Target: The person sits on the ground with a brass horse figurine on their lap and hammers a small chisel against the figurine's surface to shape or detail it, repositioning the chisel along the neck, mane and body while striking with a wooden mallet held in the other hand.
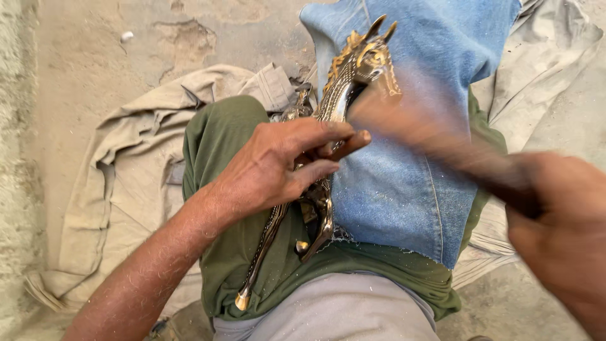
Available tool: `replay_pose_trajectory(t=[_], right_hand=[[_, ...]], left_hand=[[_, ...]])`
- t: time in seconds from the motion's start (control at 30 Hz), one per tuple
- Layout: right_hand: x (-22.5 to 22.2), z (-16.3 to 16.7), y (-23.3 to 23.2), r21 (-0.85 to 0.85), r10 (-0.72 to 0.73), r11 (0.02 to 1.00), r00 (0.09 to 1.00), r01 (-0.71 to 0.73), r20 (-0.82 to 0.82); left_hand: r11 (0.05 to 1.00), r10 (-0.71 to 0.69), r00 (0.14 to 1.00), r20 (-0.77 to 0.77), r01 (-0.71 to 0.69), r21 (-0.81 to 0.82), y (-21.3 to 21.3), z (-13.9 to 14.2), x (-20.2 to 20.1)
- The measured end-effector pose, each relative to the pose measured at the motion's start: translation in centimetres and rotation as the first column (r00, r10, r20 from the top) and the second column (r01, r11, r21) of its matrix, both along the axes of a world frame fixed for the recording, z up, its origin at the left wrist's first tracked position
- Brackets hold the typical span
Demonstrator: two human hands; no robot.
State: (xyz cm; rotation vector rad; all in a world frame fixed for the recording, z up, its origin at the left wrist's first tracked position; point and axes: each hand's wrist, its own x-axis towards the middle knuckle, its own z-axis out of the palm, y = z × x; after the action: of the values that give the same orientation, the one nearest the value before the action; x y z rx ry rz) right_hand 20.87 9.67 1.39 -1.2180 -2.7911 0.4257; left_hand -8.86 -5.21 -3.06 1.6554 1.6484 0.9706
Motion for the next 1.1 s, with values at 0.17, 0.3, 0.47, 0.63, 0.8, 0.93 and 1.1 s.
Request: replay_pose_trajectory(t=[0.17,0.3,0.47,0.63,0.8,0.93,1.1], right_hand=[[0.5,-2.2,0.0,-0.180,-0.190,0.968,0.980,0.176,-0.060],[0.4,-3.7,0.5,-0.437,-0.359,0.872,0.895,0.221,-0.265],[0.3,-3.4,0.9,-0.350,-0.290,0.913,0.939,0.212,-0.186],[-0.9,-2.1,0.8,-0.187,-0.200,0.970,0.950,0.157,-0.241],[-1.4,-1.8,0.5,-0.074,-0.075,0.995,0.981,0.063,-0.179],[-1.4,-2.4,0.2,0.019,-0.006,1.000,0.988,0.009,-0.154],[-1.4,-2.2,0.2,-0.087,-0.114,0.991,0.983,0.102,-0.144]], left_hand=[[0.985,0.170,0.973,0.159,-0.171,-0.009,0.4,-0.1,-0.6],[0.948,0.311,0.900,0.307,-0.318,-0.028,2.2,-0.7,-0.9],[0.967,0.218,0.975,0.040,-0.221,0.130,4.1,-1.6,-0.5],[0.977,0.192,0.980,-0.046,-0.186,0.109,4.7,-1.7,-0.3],[0.978,0.206,0.978,0.031,-0.207,0.035,4.9,-1.0,-0.4],[0.975,0.220,0.971,0.099,-0.222,0.016,3.6,-0.1,-0.3],[0.949,0.316,0.948,0.037,-0.315,-0.032,3.4,-0.5,-0.3]])
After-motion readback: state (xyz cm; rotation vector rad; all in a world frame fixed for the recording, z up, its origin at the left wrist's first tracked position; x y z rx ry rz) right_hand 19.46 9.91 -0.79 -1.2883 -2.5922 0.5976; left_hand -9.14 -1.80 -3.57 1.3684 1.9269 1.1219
